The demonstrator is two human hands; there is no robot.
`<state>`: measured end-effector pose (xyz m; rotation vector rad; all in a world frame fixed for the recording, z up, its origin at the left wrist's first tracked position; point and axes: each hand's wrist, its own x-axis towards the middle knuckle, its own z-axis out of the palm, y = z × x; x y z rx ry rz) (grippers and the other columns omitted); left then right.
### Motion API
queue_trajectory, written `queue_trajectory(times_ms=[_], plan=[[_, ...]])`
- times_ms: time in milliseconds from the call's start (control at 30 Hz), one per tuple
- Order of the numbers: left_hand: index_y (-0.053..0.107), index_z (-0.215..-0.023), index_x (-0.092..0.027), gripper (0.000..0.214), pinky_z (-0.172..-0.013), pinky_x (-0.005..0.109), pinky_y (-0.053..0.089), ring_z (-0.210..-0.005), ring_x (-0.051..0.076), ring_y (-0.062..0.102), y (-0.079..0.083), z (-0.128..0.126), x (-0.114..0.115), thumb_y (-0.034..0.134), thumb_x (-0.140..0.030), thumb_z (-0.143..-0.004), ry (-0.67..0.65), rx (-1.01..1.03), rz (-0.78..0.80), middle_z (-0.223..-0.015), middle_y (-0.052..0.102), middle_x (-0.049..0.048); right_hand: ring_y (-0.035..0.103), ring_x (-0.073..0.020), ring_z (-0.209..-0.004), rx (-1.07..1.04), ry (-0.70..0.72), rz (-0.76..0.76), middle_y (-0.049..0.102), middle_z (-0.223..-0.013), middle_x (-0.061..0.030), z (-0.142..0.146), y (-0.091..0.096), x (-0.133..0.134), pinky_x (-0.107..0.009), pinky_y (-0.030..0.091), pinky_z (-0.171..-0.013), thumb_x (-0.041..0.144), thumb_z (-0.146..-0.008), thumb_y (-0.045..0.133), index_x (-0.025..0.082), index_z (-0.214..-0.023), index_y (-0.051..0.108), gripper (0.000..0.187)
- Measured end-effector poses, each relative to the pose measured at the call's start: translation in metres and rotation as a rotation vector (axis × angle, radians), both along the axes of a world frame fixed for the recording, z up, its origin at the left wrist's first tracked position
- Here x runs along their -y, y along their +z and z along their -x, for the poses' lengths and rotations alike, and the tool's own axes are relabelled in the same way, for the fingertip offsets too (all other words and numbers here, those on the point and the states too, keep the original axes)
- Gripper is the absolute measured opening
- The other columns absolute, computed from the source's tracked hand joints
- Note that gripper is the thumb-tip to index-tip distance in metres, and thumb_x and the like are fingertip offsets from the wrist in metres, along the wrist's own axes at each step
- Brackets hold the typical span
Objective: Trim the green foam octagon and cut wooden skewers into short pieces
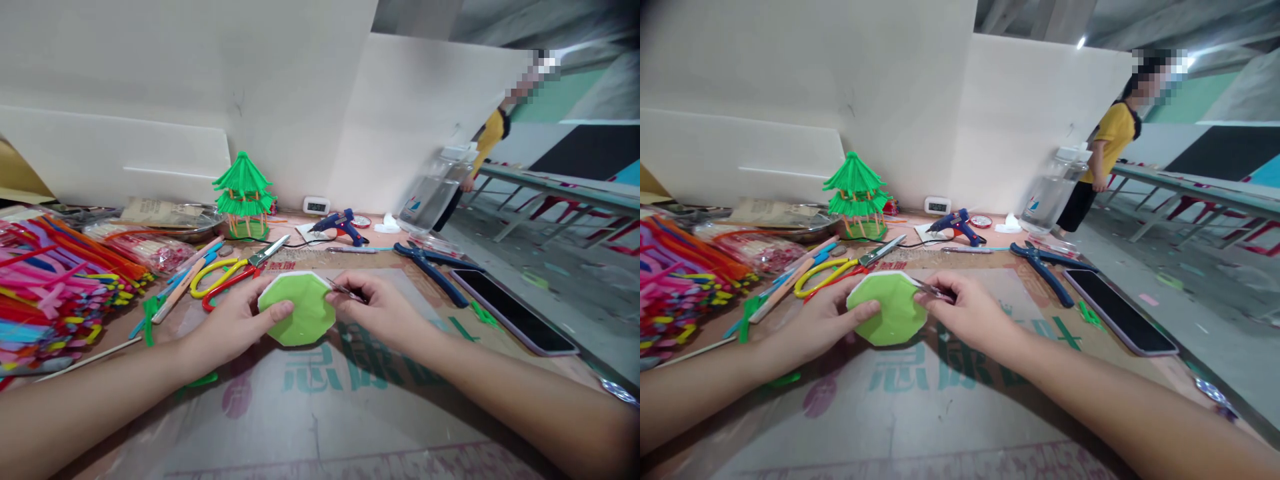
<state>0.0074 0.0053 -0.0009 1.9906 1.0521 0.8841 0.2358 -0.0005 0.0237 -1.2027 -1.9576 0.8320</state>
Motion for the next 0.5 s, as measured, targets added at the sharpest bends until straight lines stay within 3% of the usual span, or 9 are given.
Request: queue_trajectory(times_ms=[167, 300, 500], plan=[[0.061, -0.111, -0.021, 0.028, -0.066, 0.025, 0.054, -0.08, 0.017, 0.065, 0.001, 0.001, 0.004, 0.054, -0.039, -0.09, 0.029, -0.063, -0.12, -0.092, 0.07, 0.0021, 0.052, -0.0101, -0.057, -0.035, -0.007, -0.066, 0.061, -0.067, 0.0015, 0.004, 0.005, 0.008, -0.021, 0.041, -0.051, 0.027, -0.081, 0.061, 0.018, -0.08, 0.063, 0.01], [0.064, -0.102, -0.02, 0.018, -0.061, 0.02, 0.051, -0.073, 0.014, 0.063, 0.004, 0.0, 0.013, 0.055, -0.031, -0.089, -0.048, -0.127, -0.244, -0.087, 0.07, -0.0001, 0.054, -0.0103, -0.058, -0.055, -0.007, -0.152, 0.066, -0.071, 0.0004, 0.006, 0.011, 0.018, -0.021, 0.043, -0.052, 0.026, -0.077, 0.066, 0.018, -0.084, 0.066, 0.01], [0.063, -0.103, -0.024, 0.016, -0.064, 0.018, 0.05, -0.073, 0.012, 0.066, 0.007, 0.002, 0.02, 0.056, -0.025, -0.089, -0.168, -0.166, -0.319, -0.088, 0.071, -0.0034, 0.054, -0.0098, -0.059, -0.029, 0.057, -0.192, 0.065, -0.07, 0.0009, 0.005, 0.012, 0.027, -0.021, 0.042, -0.052, 0.013, -0.076, 0.061, 0.018, -0.081, 0.067, 0.009]])
